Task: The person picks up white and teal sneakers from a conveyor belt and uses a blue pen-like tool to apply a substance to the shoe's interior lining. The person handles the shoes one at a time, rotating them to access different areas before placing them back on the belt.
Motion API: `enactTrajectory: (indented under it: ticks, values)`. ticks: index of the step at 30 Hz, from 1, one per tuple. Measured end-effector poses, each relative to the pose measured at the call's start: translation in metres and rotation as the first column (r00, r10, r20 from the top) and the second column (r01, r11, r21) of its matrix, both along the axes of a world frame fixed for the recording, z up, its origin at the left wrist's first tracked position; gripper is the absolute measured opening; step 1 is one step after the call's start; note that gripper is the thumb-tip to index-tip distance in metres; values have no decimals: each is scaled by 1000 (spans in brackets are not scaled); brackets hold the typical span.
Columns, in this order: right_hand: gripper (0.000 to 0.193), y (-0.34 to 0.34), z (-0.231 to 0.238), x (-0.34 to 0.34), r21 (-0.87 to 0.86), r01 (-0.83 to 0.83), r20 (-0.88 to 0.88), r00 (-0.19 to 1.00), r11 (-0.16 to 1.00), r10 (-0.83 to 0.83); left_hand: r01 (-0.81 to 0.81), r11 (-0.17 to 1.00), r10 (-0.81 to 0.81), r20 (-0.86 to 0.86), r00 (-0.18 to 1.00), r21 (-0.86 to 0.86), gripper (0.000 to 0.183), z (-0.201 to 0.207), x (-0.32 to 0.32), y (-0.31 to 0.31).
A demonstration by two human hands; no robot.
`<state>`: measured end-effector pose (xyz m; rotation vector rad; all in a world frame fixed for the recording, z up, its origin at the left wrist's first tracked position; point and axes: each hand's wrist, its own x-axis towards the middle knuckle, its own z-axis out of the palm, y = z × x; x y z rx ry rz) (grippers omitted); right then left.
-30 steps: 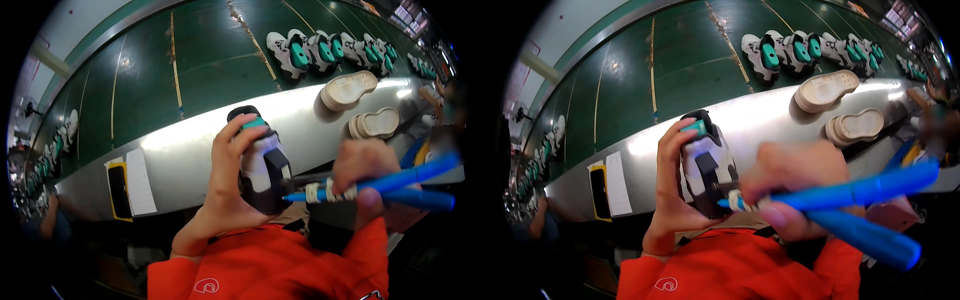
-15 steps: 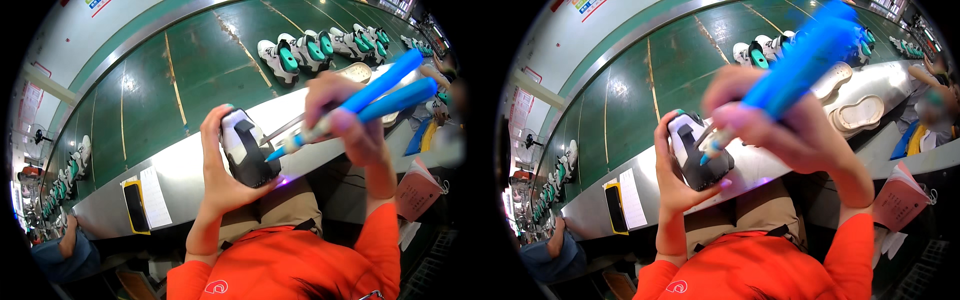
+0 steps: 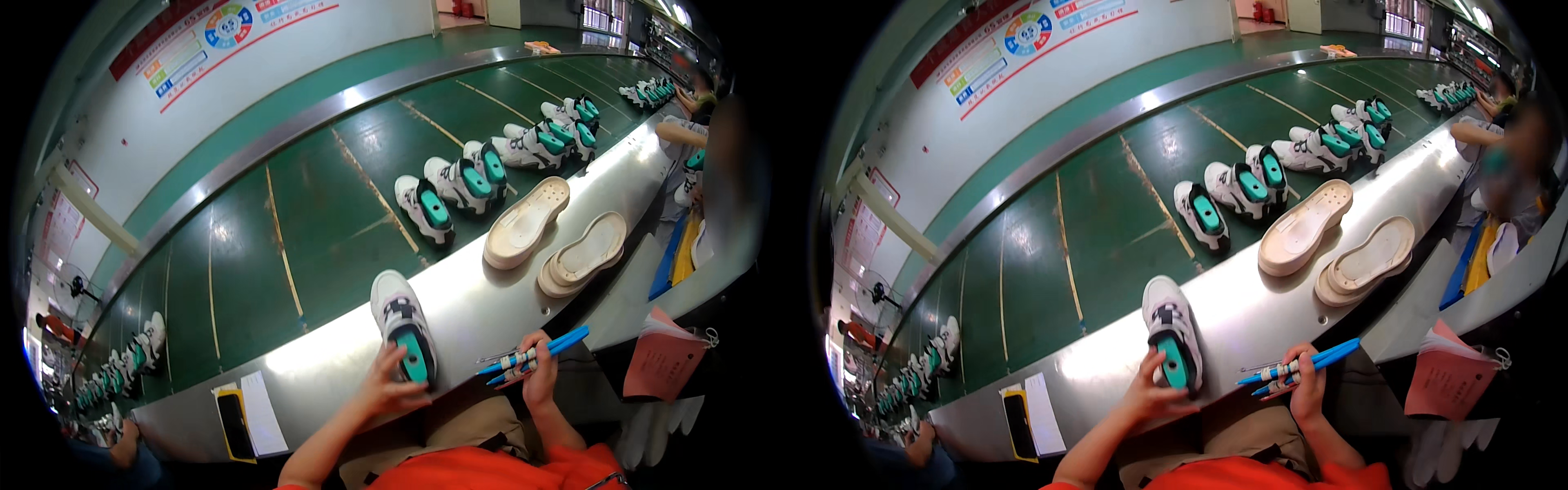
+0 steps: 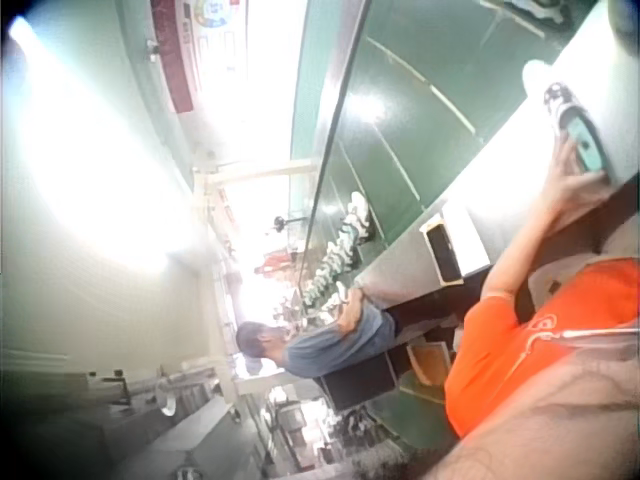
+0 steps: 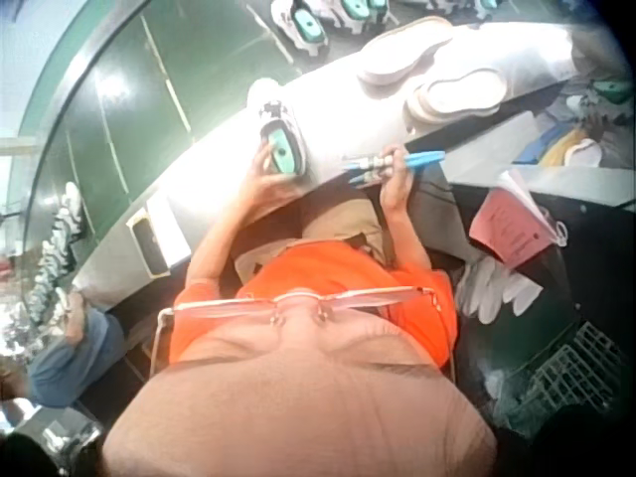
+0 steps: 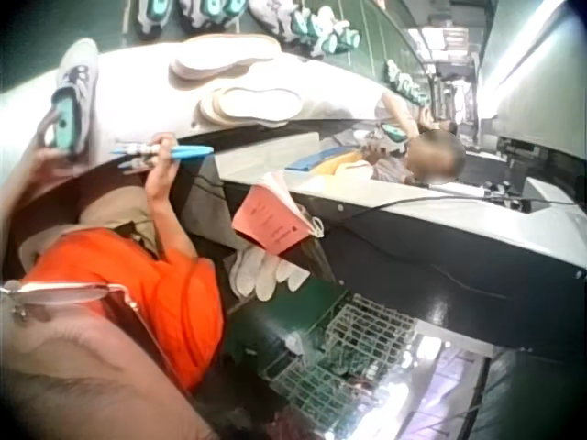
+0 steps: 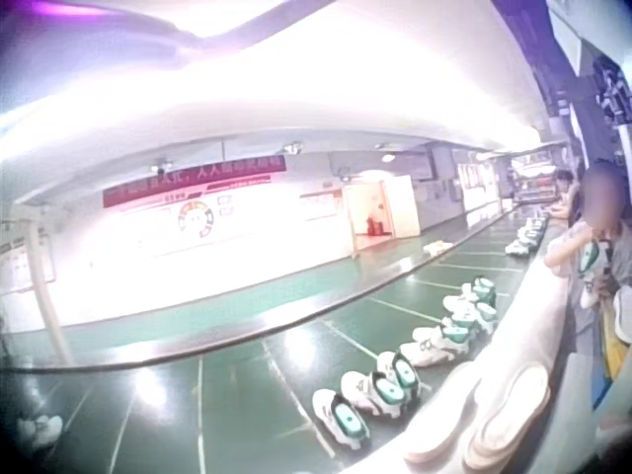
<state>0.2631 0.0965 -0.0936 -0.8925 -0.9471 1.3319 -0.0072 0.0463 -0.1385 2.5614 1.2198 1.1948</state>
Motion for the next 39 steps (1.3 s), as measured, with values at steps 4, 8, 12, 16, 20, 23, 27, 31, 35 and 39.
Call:
enactTrajectory:
  ticks: [4, 8, 12, 16, 20, 23, 27, 31, 35, 39]
  values:
    - [30, -2, -11, -3, -21, -73, -36, 997, 997, 72, -60, 992, 63, 29, 998, -114, 63, 30, -11, 96]
    - [31, -8, -24, -15, -70, -114, -146, 984, 991, 102, -225, 970, 229, 37, 973, -98, 77, 37, -11, 177]
    - [32, -14, -34, -35, -81, -166, -182, 972, 983, 149, -335, 935, 341, 32, 940, -118, 70, 17, -24, 183]
    - [33, -5, -41, -33, -58, -227, -216, 953, 972, 210, -311, 948, 317, 128, 940, -68, 46, 52, 17, 131]
    - [30, 14, -33, -47, -143, -425, -338, 870, 894, 360, 5, 989, 45, 334, 941, -147, 33, 132, 41, 25]
    - [27, 42, -45, -68, -68, -536, -394, 789, 842, 470, 410, 912, -336, 546, 768, -14, 48, 188, 55, -47]
    - [24, 52, -54, -90, -77, -584, -518, 716, 808, 468, 545, 811, -475, 781, 405, 211, 66, 232, 100, -117]
    - [22, 45, -53, -88, -100, -557, -430, 771, 825, 469, 816, 522, -684, 693, 228, 247, 87, 224, 88, -135]
    - [20, 45, -51, -86, -89, -575, -498, 733, 813, 464, 776, 528, -809, 482, 337, 345, 83, 201, 79, -134]
    - [18, 48, -59, -86, -95, -567, -567, 707, 818, 423, 456, 774, -622, 391, 678, 440, 72, 190, 52, -107]
